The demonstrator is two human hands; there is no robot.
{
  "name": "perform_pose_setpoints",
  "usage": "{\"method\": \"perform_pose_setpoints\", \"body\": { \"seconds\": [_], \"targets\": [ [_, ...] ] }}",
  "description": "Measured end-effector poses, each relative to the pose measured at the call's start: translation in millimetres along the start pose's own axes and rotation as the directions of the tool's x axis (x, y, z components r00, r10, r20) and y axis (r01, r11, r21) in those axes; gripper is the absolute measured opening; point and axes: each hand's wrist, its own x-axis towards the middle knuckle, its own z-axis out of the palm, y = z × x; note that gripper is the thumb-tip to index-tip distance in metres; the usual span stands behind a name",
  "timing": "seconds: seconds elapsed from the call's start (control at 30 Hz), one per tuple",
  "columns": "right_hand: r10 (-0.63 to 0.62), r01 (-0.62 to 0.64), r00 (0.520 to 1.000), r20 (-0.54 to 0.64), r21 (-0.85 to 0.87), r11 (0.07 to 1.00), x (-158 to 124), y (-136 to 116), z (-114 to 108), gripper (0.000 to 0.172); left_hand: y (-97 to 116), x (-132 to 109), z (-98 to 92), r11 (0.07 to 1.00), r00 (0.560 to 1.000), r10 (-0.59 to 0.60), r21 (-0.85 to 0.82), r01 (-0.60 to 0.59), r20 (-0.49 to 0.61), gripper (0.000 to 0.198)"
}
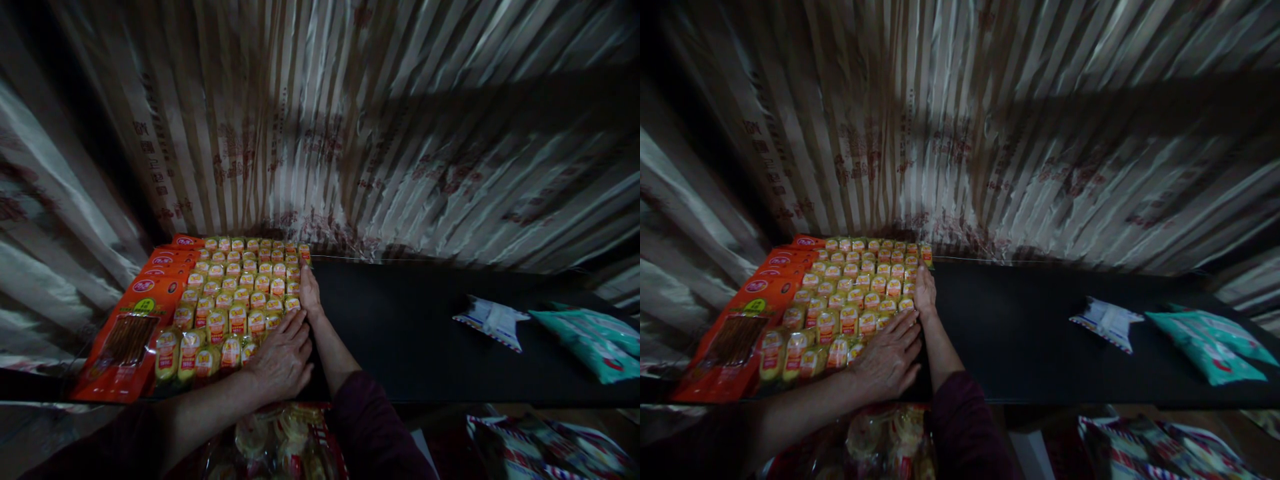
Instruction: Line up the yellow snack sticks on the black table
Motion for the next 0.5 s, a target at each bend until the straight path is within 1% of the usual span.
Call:
{"method": "perform_pose_setpoints", "body": {
  "seconds": [0.23,0.37,0.5],
  "targets": [
    [-0.007,0.007,1.0,0.011,-0.022,1.0,1.9,-0.4,-0.8,0.072,-0.3,0.0,-0.1,0.999,1.0,0.007,0.041,-0.006,-0.011,0.043],
    [-0.011,0.011,0.999,0.035,-0.008,1.0,2.2,-0.7,-1.4,0.075,0.8,1.1,-1.9,1.0,1.0,-0.005,0.017,0.005,0.002,0.043],
    [-0.012,0.012,0.999,0.034,0.019,1.0,3.1,0.7,-1.3,0.072,1.0,1.5,-2.3,1.0,1.0,-0.015,0.015,0.015,0.011,0.043]
  ]
}}
